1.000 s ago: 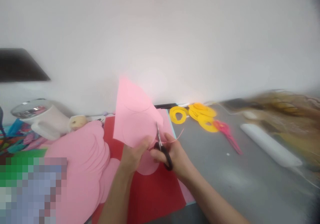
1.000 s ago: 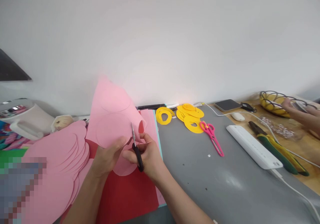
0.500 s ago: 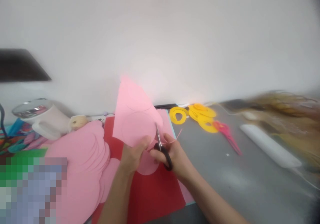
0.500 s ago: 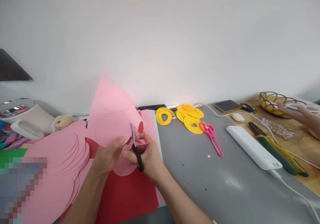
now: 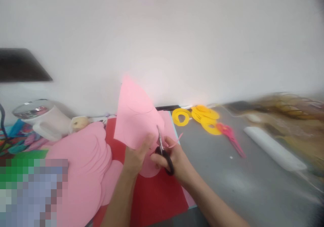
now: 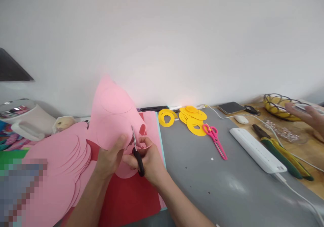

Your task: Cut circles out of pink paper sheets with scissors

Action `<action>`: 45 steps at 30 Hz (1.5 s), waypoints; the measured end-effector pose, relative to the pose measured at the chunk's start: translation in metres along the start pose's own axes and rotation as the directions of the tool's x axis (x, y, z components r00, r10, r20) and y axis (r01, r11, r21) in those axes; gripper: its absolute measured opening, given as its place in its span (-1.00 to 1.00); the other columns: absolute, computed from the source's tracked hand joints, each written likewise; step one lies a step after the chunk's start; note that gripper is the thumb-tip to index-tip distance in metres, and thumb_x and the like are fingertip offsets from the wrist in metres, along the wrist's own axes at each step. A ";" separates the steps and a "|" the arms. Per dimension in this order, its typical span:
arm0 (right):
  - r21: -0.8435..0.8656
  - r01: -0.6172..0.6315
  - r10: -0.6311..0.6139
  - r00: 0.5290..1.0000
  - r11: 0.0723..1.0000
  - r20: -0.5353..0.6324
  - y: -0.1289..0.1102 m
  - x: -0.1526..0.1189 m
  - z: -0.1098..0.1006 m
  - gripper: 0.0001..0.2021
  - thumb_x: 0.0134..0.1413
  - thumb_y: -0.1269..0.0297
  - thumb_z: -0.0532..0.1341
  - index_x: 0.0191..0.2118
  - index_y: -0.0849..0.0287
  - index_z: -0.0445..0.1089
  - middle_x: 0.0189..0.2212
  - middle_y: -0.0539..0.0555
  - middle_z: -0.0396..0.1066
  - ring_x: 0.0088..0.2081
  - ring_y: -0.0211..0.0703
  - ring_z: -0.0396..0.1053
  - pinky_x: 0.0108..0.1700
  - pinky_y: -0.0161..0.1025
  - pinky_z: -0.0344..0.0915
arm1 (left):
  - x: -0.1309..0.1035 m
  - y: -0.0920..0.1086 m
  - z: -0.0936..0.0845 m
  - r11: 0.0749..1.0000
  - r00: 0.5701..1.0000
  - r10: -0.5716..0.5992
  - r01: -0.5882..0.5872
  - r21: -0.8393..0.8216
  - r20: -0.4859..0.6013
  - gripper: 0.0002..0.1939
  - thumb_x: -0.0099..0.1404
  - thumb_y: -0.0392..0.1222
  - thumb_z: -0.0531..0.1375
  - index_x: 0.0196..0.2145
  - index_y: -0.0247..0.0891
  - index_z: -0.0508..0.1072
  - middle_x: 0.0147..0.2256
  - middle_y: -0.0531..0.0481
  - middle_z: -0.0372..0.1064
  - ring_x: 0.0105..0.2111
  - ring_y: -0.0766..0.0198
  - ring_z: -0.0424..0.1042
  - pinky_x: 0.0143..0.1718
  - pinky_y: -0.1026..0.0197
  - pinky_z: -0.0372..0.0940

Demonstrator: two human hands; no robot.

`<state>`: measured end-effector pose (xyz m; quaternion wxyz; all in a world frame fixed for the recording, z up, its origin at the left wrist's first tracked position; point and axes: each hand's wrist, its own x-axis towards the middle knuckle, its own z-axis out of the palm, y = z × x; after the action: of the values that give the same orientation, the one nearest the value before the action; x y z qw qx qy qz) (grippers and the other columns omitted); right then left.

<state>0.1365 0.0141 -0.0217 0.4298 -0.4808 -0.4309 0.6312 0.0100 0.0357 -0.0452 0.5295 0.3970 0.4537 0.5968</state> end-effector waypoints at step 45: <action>-0.077 0.105 -0.105 0.994 0.991 0.014 0.002 0.003 -0.008 -0.61 -0.30 0.34 0.42 -0.38 0.14 0.18 -0.58 -0.14 0.25 -0.51 -0.30 0.12 -0.42 -0.32 0.10 | -0.001 0.002 -0.004 0.998 0.995 0.029 -0.034 0.052 0.092 -0.81 0.10 -0.07 0.35 -0.41 -0.24 0.52 -0.43 -0.03 0.47 -0.33 0.14 0.47 -0.23 0.11 0.41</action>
<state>0.1434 0.0173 -0.0251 0.4411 -0.4706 -0.4822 0.5928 0.0059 0.0347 -0.0443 0.5294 0.4451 0.4383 0.5741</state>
